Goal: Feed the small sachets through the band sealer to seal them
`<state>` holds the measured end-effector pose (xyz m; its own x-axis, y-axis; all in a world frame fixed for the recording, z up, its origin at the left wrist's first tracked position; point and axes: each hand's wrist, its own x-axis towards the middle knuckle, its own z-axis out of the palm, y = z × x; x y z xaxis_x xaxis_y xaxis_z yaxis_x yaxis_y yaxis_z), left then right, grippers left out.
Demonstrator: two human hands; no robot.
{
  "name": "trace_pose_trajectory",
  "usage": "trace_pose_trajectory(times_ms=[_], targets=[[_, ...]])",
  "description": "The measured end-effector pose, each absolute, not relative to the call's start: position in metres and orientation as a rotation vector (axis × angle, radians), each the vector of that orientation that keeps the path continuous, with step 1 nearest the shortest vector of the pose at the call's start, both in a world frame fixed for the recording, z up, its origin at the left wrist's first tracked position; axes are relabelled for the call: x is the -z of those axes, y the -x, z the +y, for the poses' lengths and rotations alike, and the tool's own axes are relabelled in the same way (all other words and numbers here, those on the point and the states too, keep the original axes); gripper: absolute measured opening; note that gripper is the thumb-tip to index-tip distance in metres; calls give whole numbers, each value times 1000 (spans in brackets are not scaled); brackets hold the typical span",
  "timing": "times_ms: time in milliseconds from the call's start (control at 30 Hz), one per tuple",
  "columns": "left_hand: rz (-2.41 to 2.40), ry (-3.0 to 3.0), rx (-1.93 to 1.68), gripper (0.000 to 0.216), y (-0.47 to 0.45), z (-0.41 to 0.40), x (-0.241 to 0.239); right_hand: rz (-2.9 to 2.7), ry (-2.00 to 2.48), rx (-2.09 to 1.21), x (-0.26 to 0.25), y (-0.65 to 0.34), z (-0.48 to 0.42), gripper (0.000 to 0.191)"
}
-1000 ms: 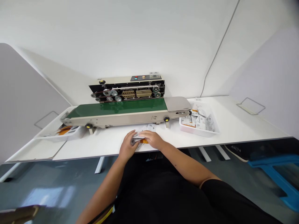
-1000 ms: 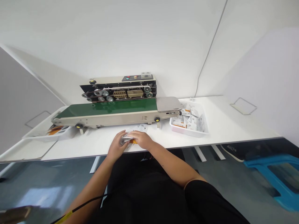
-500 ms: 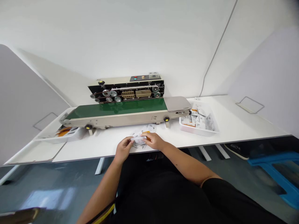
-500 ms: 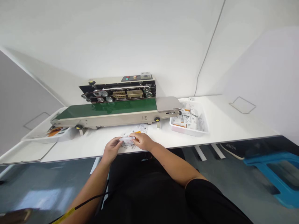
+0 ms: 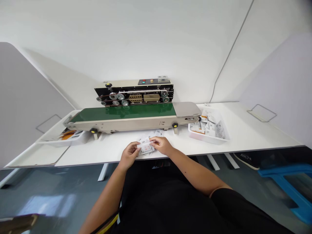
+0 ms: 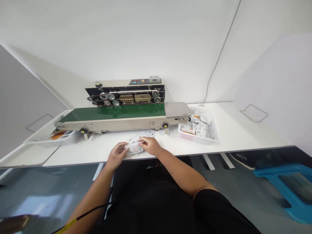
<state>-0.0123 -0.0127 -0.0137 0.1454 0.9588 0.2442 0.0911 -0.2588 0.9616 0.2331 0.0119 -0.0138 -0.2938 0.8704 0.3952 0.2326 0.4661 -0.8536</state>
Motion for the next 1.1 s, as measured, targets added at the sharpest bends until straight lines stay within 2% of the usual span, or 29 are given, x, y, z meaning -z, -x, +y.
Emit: trace_pose_trajectory(times_ms=[200, 333, 433, 533, 600, 767, 933, 1100], targets=[[1003, -1541, -1180, 34, 14, -16, 13, -1963, 1001, -928, -2, -236, 13, 27], [978, -1541, -1127, 35, 14, -17, 10, -2385, 992, -929, -40, -241, 19, 16], [923, -1525, -1134, 43, 12, -18, 8, -2449, 945, -1117, -80, -254, 31, 10], [865, -1535, -1157, 51, 11, -18, 5, -2092, 912, -1292, -120, -274, 57, 21], [844, -1549, -1165, 49, 10, -18, 3, -1672, 854, -1188, -142, -289, 82, 29], [825, -1565, -1175, 47, 10, -19, 0, -802, 932, -790, -163, -320, 144, 15], [828, -1549, -1177, 48, 11, -19, 1, -775, 1170, -912, -156, -320, 166, 26], [830, -1565, -1150, 45, 12, -19, 3, -859, 1195, -1073, -147, -293, 162, 22]])
